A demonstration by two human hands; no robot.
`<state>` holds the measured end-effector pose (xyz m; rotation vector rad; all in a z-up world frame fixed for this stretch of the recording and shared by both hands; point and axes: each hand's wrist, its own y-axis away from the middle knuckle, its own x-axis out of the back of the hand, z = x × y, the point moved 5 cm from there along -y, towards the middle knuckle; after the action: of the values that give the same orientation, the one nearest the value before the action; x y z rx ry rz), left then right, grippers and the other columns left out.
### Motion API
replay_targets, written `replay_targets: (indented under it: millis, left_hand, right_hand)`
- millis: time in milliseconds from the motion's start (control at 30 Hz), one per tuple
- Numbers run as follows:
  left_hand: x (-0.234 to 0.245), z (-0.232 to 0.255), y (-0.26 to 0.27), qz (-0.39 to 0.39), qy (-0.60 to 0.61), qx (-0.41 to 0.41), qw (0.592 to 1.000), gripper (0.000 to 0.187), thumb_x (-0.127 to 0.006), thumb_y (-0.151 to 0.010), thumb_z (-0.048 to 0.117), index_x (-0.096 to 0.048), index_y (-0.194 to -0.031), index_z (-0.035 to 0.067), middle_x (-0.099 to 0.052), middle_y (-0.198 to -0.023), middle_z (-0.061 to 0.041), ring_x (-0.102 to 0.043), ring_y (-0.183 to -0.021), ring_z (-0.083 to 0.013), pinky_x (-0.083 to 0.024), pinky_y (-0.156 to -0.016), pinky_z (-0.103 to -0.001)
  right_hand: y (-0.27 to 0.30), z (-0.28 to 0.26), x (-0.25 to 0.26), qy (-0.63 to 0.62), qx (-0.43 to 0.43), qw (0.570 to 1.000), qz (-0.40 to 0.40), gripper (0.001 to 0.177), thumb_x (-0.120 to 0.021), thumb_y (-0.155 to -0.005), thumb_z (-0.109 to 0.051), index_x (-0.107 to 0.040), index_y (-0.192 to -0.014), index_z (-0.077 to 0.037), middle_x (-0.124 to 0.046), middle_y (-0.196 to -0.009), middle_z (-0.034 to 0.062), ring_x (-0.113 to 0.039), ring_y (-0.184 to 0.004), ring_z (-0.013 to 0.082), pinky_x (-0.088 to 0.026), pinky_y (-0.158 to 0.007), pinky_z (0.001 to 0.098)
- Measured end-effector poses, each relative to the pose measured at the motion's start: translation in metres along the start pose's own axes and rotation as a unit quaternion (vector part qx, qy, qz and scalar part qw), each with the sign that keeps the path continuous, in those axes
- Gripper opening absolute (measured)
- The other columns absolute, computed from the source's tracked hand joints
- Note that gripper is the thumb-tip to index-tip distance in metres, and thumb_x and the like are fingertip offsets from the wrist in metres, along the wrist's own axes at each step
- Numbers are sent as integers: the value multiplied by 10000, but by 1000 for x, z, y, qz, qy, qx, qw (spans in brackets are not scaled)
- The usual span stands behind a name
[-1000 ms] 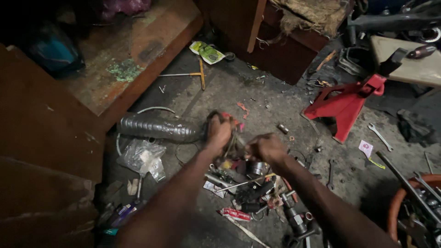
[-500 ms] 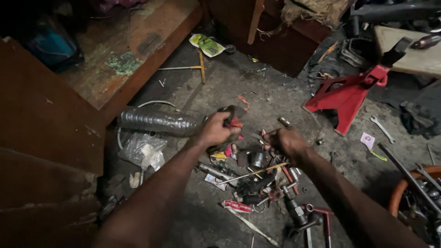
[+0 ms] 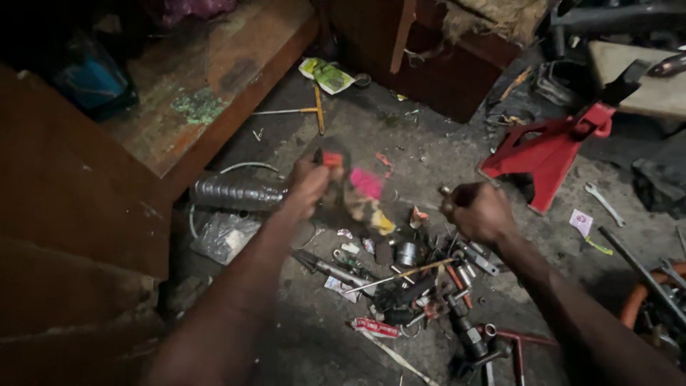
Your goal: The person picks up and moves various metal parts, wrenches, and sockets from a cluttered floor, placing some into a basket and using a cloth to wipe others.
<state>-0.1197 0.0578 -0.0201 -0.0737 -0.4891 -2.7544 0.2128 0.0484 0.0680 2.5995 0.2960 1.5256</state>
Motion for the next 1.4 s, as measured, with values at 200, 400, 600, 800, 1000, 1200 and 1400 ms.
replay_targets:
  millis: [200, 400, 600, 800, 1000, 1200, 1400]
  left_hand:
    - [-32, 11, 14, -139, 2, -3, 990, 302, -645, -968, 326, -653, -1195, 127, -771, -1000, -67, -721, -924, -189, -522, -825, -358]
    - [-72, 23, 55, -294, -220, 16, 930, 399, -606, -1028, 399, -751, -1251, 102, -716, -1035, -101, -577, -892, -185, -469, -802, -468]
    - [-77, -2, 51, -331, -24, 68, 941, 446, -608, -965, 273, -669, -1322, 13, -731, -1094, -8, -653, -999, -141, -521, -884, -419]
    - [-86, -13, 34, -318, 84, 78, 941, 276, -571, -969, 106, -637, -1226, 31, -657, -1009, -70, -662, -907, -171, -620, -819, -349]
    - [-8, -7, -3, -153, -200, 12, 968, 235, -491, -1020, 161, -632, -1081, -17, -783, -978, -201, -703, -770, -266, -541, -646, -400]
    - [-59, 18, 12, -168, -237, -204, 935, 370, -503, -978, 328, -762, -1046, 72, -760, -1040, -181, -709, -980, -312, -518, -855, -452]
    - [-84, 40, 41, -180, -245, -117, 945, 465, -394, -1071, 394, -725, -1055, 68, -776, -1023, -160, -764, -989, -315, -544, -898, -425]
  right_hand:
    - [-17, 6, -12, -162, 47, 984, -57, 120, -698, -880, -93, -794, -866, -21, -788, -768, 83, -685, -700, 128, -552, -695, 324]
    - [-20, -18, -20, -188, 160, 965, -92, 262, -652, -786, -3, -788, -1010, -13, -826, -914, 87, -753, -862, 166, -584, -819, 330]
    - [1, -11, -38, -284, 129, 938, -152, 935, -915, -721, -109, -358, -1472, -95, -631, -1233, 89, -635, -1080, 252, -524, -875, 410]
    - [-17, -12, -116, -421, -43, 897, -127, 361, -738, -899, -151, -744, -1222, 10, -778, -975, 132, -695, -791, 236, -548, -636, 396]
    - [-25, 25, -38, -363, -79, 927, -41, 251, -590, -975, -79, -738, -1158, 6, -758, -841, 182, -687, -590, 219, -517, -483, 347]
    - [-5, -65, -26, -304, 180, 926, -135, 649, -662, -738, 6, -632, -1383, -55, -766, -1043, 223, -694, -761, 311, -516, -558, 435]
    - [9, -112, -34, 82, 157, 983, -47, 463, -705, -927, -347, -572, -1328, -157, -728, -1186, 164, -701, -1058, 378, -534, -925, 533]
